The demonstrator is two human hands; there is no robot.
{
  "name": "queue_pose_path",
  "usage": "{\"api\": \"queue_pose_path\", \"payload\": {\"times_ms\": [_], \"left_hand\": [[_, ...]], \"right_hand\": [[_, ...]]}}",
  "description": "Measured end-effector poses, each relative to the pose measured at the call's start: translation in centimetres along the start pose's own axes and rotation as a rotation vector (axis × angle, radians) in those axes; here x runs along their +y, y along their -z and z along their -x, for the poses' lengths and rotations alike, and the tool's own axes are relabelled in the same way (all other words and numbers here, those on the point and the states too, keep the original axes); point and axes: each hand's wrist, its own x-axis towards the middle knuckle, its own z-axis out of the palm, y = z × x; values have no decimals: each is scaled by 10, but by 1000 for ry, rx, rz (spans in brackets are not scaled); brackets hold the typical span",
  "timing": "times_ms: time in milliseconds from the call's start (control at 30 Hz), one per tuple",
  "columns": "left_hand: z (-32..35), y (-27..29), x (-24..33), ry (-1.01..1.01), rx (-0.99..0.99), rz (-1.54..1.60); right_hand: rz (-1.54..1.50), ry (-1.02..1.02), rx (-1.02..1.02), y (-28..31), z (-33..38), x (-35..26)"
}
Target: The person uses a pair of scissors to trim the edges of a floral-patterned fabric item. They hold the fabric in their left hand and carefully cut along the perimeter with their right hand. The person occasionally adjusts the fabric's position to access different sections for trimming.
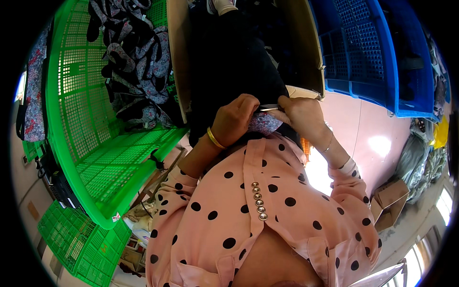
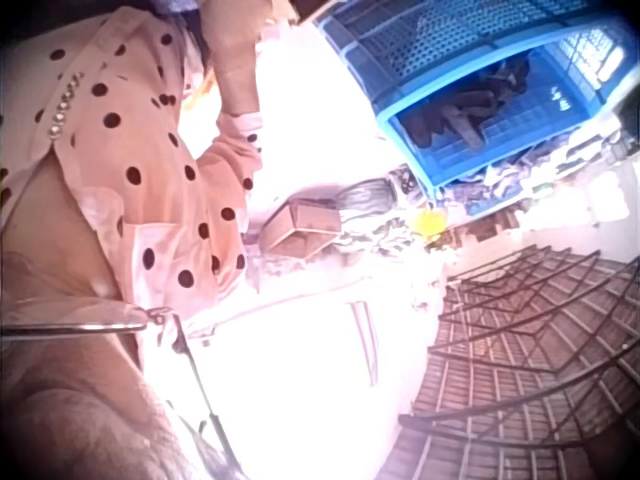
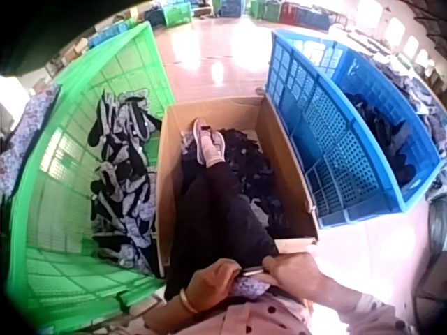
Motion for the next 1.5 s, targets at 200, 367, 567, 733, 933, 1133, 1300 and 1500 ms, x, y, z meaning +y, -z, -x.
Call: {"api": "queue_pose_path", "payload": {"times_ms": [200, 367, 567, 733, 933, 1133, 1300, 1500], "left_hand": [[3, -1, -7, 210, 11, 109], [3, 9, -17, 515, -59, 540], [-13, 19, 16, 221, -351, 171], [-37, 31, 3, 222, -249, 378], [-59, 71, -7, 438, 1, 1201], [-51, 67, -9, 349, 100, 1414], [-41, 57, -18, 374, 211, 1490], [-32, 58, -24, 397, 341, 1539]], "right_hand": [[-338, -205, 93, -21, 5, 22], [-678, -236, 72, -42, 28, 23], [-1123, -319, 58, -53, 27, 16], [-1412, -412, 233, 3, -1, -14], [-1130, -206, 386, 41, -21, -20], [-1081, -17, 350, 55, -45, -33], [-960, -5, 500, 46, -56, -53], [-1359, -185, 499, 33, -63, -37]]}}
